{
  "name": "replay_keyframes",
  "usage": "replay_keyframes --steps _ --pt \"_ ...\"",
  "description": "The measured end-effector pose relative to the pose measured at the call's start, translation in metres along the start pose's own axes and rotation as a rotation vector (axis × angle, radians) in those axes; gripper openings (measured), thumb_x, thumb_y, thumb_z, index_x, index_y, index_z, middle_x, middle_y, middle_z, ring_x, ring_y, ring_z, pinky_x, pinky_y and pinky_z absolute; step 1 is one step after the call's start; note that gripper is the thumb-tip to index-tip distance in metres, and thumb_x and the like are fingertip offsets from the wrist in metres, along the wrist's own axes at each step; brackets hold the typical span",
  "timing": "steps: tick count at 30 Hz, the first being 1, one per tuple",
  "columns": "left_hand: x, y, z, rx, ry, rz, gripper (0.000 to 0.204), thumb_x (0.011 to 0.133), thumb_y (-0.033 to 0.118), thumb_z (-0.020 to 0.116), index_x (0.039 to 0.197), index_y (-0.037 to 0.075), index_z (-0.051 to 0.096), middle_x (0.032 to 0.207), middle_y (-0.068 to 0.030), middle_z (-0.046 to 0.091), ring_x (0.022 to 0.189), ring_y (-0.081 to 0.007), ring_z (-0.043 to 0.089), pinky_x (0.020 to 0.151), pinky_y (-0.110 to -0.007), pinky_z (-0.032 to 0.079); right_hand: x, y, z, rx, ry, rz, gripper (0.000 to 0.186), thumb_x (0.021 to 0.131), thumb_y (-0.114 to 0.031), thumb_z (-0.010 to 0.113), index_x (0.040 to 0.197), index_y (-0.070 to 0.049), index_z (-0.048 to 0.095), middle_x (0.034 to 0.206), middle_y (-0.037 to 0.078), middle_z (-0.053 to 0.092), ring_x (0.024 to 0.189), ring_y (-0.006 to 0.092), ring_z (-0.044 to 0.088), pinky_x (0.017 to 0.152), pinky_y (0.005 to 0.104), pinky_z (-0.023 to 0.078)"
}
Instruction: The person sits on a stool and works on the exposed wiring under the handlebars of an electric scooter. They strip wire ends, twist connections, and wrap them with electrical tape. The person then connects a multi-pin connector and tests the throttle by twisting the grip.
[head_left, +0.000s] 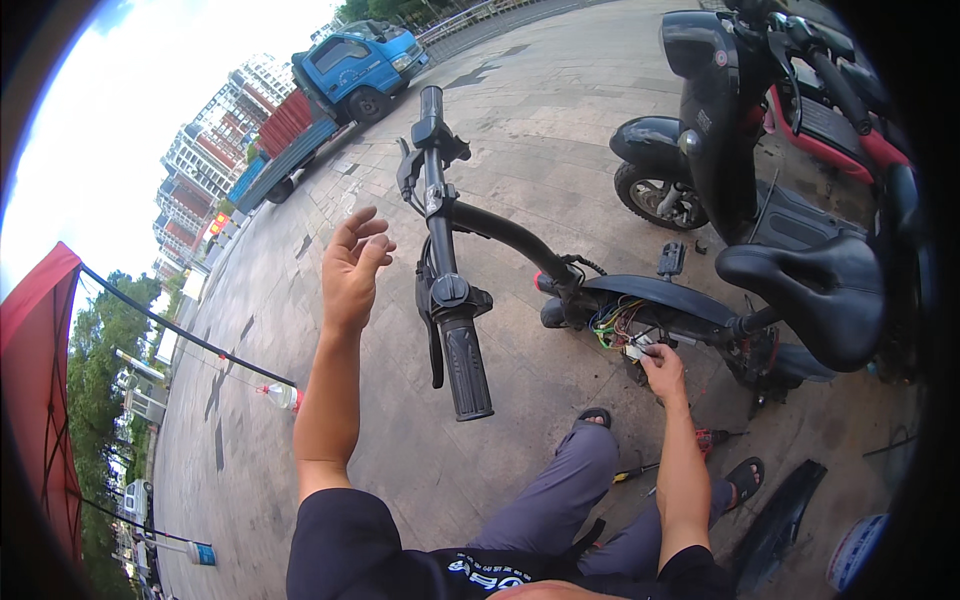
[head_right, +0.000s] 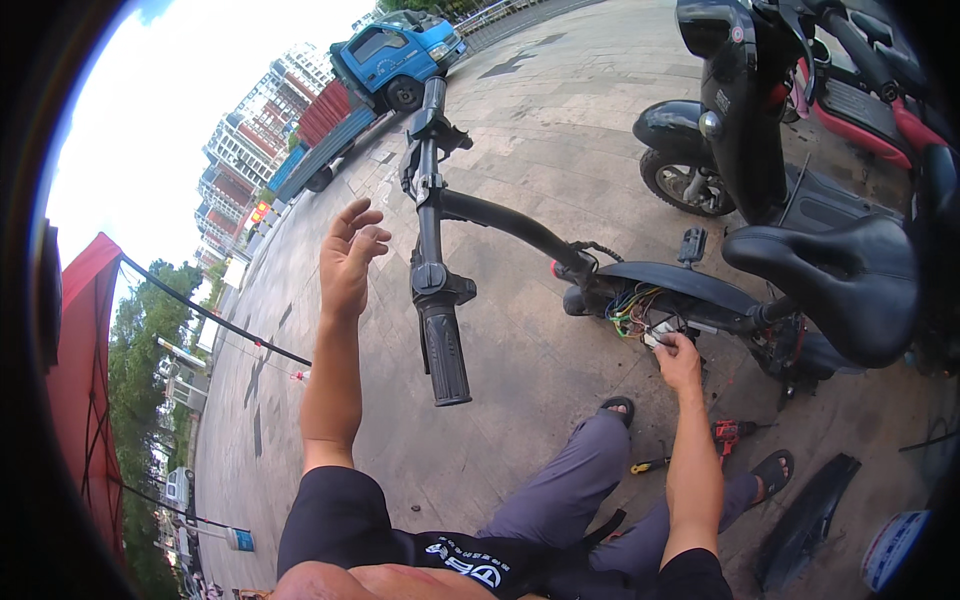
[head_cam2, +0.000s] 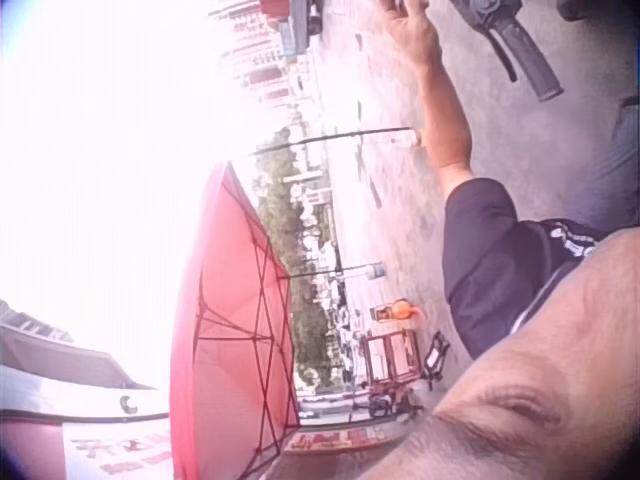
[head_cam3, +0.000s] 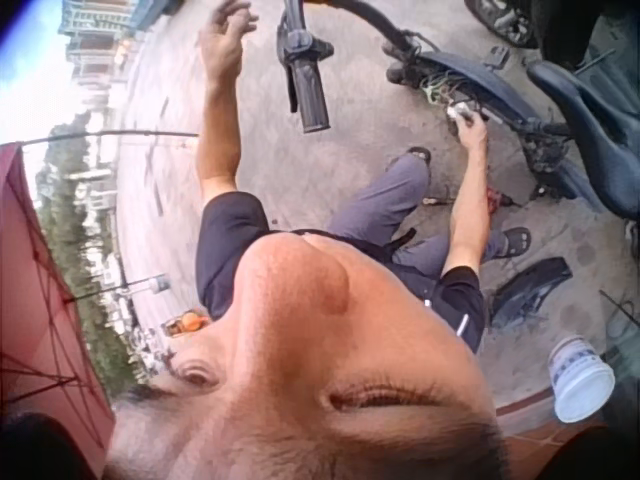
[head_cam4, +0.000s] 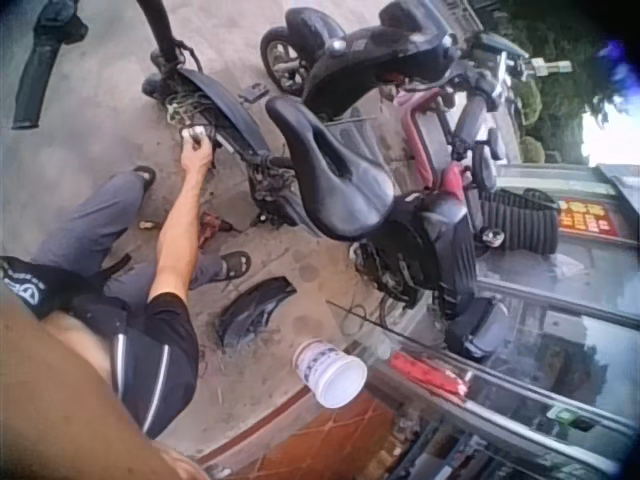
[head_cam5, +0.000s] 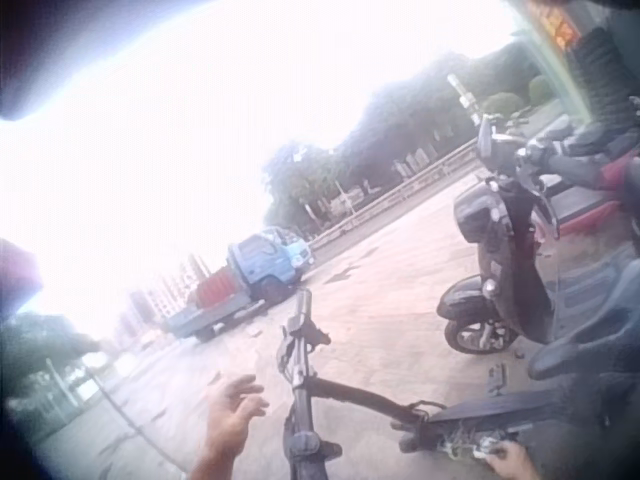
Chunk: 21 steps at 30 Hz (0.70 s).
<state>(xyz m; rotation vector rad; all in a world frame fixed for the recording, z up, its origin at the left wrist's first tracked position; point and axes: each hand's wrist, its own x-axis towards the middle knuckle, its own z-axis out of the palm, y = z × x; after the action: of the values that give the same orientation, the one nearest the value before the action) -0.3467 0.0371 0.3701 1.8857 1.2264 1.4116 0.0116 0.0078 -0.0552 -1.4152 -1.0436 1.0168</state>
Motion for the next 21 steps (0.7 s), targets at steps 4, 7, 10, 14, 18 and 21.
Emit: replay_keyframes --steps 4,7,10,14,18,21 --pt "-0.036 0.008 -0.004 0.043 -0.057 0.063 0.049 0.089 0.008 0.065 0.134 0.0 0.049 0.121 -0.0114 0.057 0.099 -0.0146 0.058 0.087 -0.029 0.049 -0.003 0.014 0.004 0.231 -0.039 -0.027 0.03 0.088 -0.004 0.067 0.115 0.003 0.058 0.107 0.01 0.065 0.097 0.0162 0.066 0.084 0.0274 0.053" --pt "-0.06 0.005 -0.012 0.128 -0.129 0.145 0.048 0.085 0.005 0.068 0.131 0.0 0.052 0.121 -0.0112 0.056 0.097 -0.0145 0.059 0.086 -0.029 0.05 -0.008 0.027 0.006 0.231 0.002 -0.038 0.03 0.088 -0.002 0.066 0.117 0.002 0.058 0.111 0.01 0.064 0.101 0.0166 0.065 0.088 0.0281 0.053" --pt "-0.078 -0.004 -0.015 0.026 -0.171 0.097 0.048 0.084 0.003 0.068 0.129 0.001 0.053 0.124 -0.0114 0.054 0.097 -0.0152 0.059 0.084 -0.029 0.05 -0.005 0.031 0.003 0.191 0.016 -0.066 0.03 0.088 -0.003 0.066 0.117 0.001 0.058 0.108 0.01 0.066 0.1 0.0158 0.065 0.087 0.0277 0.052" --pt "-0.095 -0.009 -0.013 -0.055 -0.198 0.172 0.051 0.082 0.004 0.07 0.131 0.001 0.054 0.126 -0.014 0.052 0.096 -0.0168 0.061 0.083 -0.03 0.051 0.001 0.024 -0.001 0.125 0.066 0.051 0.028 0.088 -0.006 0.067 0.115 0.001 0.06 0.101 0.009 0.069 0.093 0.014 0.065 0.082 0.0263 0.052" --pt "-0.105 0.002 -0.003 -0.058 -0.214 0.364 0.053 0.081 0.006 0.073 0.131 0.001 0.054 0.126 -0.0171 0.053 0.093 -0.0184 0.063 0.077 -0.03 0.054 0.006 0.015 0.001 0.052 0.095 0.006 0.029 0.087 -0.009 0.068 0.114 0.001 0.062 0.098 0.009 0.07 0.089 0.0138 0.066 0.079 0.0272 0.052" --pt "-0.111 0.019 0.008 -0.13 -0.281 0.429 0.051 0.079 0.008 0.078 0.126 0.001 0.058 0.128 -0.019 0.052 0.103 -0.0238 0.061 0.081 -0.032 0.055 0.01 0.014 0.001 0.028 0.078 0.071 0.028 0.089 -0.008 0.067 0.114 0.001 0.061 0.103 0.005 0.065 0.093 0.0123 0.063 0.081 0.0267 0.051"
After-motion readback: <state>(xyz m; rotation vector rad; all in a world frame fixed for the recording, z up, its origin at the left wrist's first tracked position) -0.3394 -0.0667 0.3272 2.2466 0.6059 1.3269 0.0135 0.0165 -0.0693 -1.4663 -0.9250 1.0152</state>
